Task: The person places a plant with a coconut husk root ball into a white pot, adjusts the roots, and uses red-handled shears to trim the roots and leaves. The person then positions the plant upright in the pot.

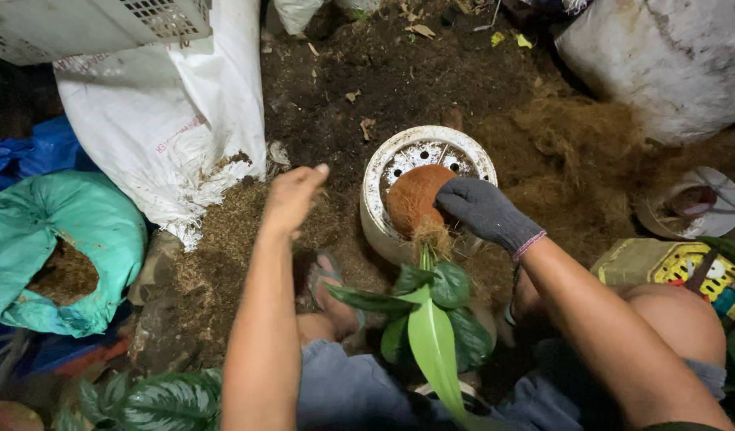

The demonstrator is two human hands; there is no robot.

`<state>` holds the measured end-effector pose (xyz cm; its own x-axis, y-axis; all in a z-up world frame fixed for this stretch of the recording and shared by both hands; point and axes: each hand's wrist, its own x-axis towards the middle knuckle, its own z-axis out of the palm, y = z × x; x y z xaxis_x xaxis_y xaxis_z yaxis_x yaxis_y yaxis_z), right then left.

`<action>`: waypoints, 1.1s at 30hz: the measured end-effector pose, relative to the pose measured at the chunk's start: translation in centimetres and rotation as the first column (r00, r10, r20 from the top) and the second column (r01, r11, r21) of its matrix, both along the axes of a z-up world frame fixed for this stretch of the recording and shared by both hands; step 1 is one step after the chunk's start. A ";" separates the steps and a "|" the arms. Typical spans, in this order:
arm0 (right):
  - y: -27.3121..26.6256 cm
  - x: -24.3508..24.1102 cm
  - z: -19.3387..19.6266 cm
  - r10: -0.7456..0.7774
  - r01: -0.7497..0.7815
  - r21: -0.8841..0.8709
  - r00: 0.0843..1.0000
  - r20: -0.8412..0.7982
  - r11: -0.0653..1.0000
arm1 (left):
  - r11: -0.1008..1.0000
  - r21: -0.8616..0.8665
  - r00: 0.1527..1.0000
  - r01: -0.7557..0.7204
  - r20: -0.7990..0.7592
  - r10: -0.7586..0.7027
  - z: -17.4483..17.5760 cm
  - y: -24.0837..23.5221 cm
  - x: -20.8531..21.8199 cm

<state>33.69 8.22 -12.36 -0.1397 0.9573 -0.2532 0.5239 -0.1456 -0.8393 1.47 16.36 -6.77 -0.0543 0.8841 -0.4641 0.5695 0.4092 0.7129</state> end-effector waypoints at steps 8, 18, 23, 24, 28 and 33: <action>-0.4 0.4 1.4 -0.034 0.039 0.050 0.995 -0.098 0.998 | 0.871 0.245 0.895 0.425 -0.258 -0.364 1.2 -2.1 1.8; -3.0 4.2 6.4 -0.275 0.349 0.150 0.889 -0.367 0.925 | 0.864 0.187 0.865 0.468 0.104 -0.491 -3.6 -2.3 5.0; -2.1 3.9 6.0 -0.326 0.451 -0.134 0.382 -0.865 0.882 | 0.855 0.228 0.849 0.466 0.159 -0.505 -6.4 -2.7 6.8; -1.8 3.8 5.8 -0.308 0.429 -0.177 0.258 -0.916 0.886 | 0.867 0.211 0.854 0.452 0.179 -0.489 -6.9 -2.8 7.1; 0.1 3.6 5.1 -0.284 0.450 0.143 0.748 -0.600 0.881 | 0.870 0.172 0.861 0.462 0.150 -0.486 -7.9 -3.3 7.5; 0.9 1.2 3.4 -0.098 0.035 0.353 0.982 0.164 0.935 | 0.867 0.106 0.866 0.486 0.071 -0.494 -8.1 -3.7 7.0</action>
